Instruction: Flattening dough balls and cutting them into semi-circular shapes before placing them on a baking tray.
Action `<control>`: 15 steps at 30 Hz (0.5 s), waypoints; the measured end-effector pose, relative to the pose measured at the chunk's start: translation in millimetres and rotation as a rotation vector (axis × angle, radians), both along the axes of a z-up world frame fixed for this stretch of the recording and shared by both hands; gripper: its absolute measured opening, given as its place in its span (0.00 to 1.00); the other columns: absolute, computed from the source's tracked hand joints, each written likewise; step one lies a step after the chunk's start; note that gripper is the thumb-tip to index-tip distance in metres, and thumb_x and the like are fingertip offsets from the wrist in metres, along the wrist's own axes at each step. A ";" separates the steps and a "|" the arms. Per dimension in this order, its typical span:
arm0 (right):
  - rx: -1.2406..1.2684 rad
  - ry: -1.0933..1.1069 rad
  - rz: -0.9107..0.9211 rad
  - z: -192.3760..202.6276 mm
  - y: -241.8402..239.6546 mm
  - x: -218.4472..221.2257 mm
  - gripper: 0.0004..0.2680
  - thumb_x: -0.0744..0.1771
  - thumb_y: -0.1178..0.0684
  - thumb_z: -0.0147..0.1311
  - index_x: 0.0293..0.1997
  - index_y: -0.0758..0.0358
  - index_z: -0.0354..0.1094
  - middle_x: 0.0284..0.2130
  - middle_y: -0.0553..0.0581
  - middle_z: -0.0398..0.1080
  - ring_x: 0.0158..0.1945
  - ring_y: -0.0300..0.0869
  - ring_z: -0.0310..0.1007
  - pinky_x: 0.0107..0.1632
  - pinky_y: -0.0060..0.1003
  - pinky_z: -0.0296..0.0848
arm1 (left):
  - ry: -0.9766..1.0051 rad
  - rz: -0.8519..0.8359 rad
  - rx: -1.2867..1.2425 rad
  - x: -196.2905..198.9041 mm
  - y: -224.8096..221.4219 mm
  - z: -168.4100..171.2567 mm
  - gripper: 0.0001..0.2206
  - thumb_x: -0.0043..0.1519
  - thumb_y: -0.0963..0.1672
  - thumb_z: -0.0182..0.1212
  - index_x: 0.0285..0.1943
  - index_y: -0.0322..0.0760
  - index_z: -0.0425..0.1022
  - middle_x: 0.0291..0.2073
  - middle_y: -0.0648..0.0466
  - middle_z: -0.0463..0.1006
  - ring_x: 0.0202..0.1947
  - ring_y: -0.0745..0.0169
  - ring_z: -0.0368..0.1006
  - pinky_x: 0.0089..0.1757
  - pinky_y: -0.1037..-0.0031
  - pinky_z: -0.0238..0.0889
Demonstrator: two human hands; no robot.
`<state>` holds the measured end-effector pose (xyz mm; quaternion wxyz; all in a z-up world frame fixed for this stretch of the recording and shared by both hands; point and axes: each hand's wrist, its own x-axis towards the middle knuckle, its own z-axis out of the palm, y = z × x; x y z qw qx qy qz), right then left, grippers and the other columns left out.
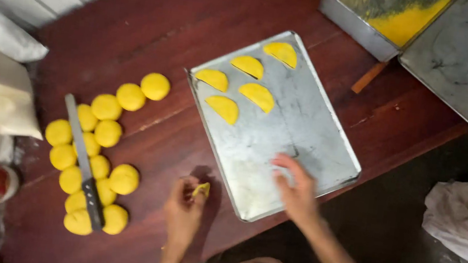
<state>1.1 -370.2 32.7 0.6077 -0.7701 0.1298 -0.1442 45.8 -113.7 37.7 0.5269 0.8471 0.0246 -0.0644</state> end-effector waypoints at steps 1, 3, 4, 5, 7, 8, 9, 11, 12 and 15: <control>0.018 0.019 0.013 -6.4 -5.5 1.4 0.13 0.65 0.62 0.55 0.55 0.66 0.69 0.49 0.57 0.77 0.54 0.45 0.76 0.63 0.42 0.72 | 0.019 0.013 0.018 -1.2 -14.4 -0.1 0.10 0.58 0.39 0.60 0.49 0.36 0.75 0.38 0.53 0.81 0.35 0.62 0.79 0.39 0.74 0.75; 0.157 0.102 0.171 -18.2 -3.8 13.2 0.14 0.63 0.63 0.54 0.55 0.67 0.71 0.49 0.57 0.77 0.53 0.43 0.76 0.60 0.36 0.71 | 0.206 0.088 -0.306 3.9 -31.0 2.4 0.08 0.59 0.35 0.60 0.46 0.32 0.75 0.34 0.54 0.75 0.33 0.66 0.70 0.38 0.77 0.67; 0.165 0.104 0.181 -22.8 -11.0 18.9 0.14 0.63 0.63 0.54 0.55 0.67 0.71 0.49 0.57 0.77 0.53 0.43 0.76 0.60 0.36 0.71 | 0.206 0.099 -0.299 11.8 -50.3 10.9 0.08 0.59 0.35 0.60 0.46 0.32 0.75 0.34 0.54 0.75 0.33 0.66 0.70 0.38 0.77 0.67; 0.384 0.208 0.243 -27.0 -16.3 23.8 0.16 0.65 0.59 0.53 0.59 0.69 0.67 0.51 0.62 0.76 0.54 0.45 0.76 0.58 0.37 0.75 | 0.343 0.217 -0.426 19.2 -67.9 19.7 0.10 0.59 0.36 0.59 0.49 0.31 0.76 0.36 0.52 0.76 0.34 0.64 0.70 0.38 0.76 0.66; 0.609 0.346 0.315 -39.3 -24.2 22.6 0.18 0.66 0.54 0.52 0.63 0.70 0.64 0.53 0.66 0.74 0.55 0.48 0.76 0.56 0.38 0.78 | 0.497 0.364 -0.550 28.1 -104.4 32.0 0.11 0.60 0.36 0.59 0.51 0.30 0.77 0.38 0.49 0.76 0.35 0.61 0.70 0.37 0.75 0.65; 0.667 0.377 0.169 -48.2 -31.3 27.4 0.16 0.66 0.51 0.56 0.59 0.67 0.70 0.46 0.62 0.74 0.47 0.44 0.76 0.49 0.37 0.78 | 0.490 0.397 -0.562 40.7 -127.4 34.5 0.12 0.59 0.38 0.60 0.52 0.31 0.76 0.39 0.49 0.74 0.37 0.59 0.73 0.38 0.70 0.71; 0.720 0.406 0.021 -55.4 -37.7 31.1 0.14 0.66 0.48 0.61 0.54 0.64 0.76 0.38 0.58 0.75 0.39 0.41 0.76 0.42 0.37 0.79 | 0.484 0.430 -0.573 52.7 -149.3 38.8 0.13 0.59 0.39 0.61 0.53 0.32 0.76 0.40 0.49 0.73 0.39 0.56 0.76 0.38 0.65 0.78; 0.665 0.336 -0.014 -61.2 -67.4 53.0 0.12 0.66 0.50 0.60 0.51 0.65 0.76 0.36 0.58 0.73 0.35 0.40 0.75 0.37 0.34 0.78 | 0.487 0.406 -0.654 75.2 -181.6 31.0 0.13 0.59 0.39 0.61 0.53 0.31 0.76 0.40 0.48 0.73 0.38 0.55 0.76 0.38 0.64 0.78; 0.618 0.268 -0.068 -63.4 -82.2 64.4 0.10 0.66 0.52 0.60 0.49 0.66 0.76 0.33 0.58 0.72 0.31 0.39 0.74 0.32 0.32 0.77 | 0.502 0.368 -0.724 87.9 -197.9 27.6 0.13 0.59 0.38 0.60 0.54 0.30 0.75 0.41 0.47 0.73 0.37 0.54 0.76 0.37 0.62 0.79; 0.452 0.152 -0.086 -73.6 -122.9 99.4 0.09 0.66 0.55 0.62 0.48 0.67 0.75 0.28 0.56 0.70 0.23 0.37 0.69 0.23 0.29 0.72 | 0.464 0.241 -0.707 118.6 -233.4 0.9 0.14 0.59 0.38 0.61 0.54 0.30 0.74 0.39 0.51 0.72 0.35 0.61 0.76 0.36 0.70 0.80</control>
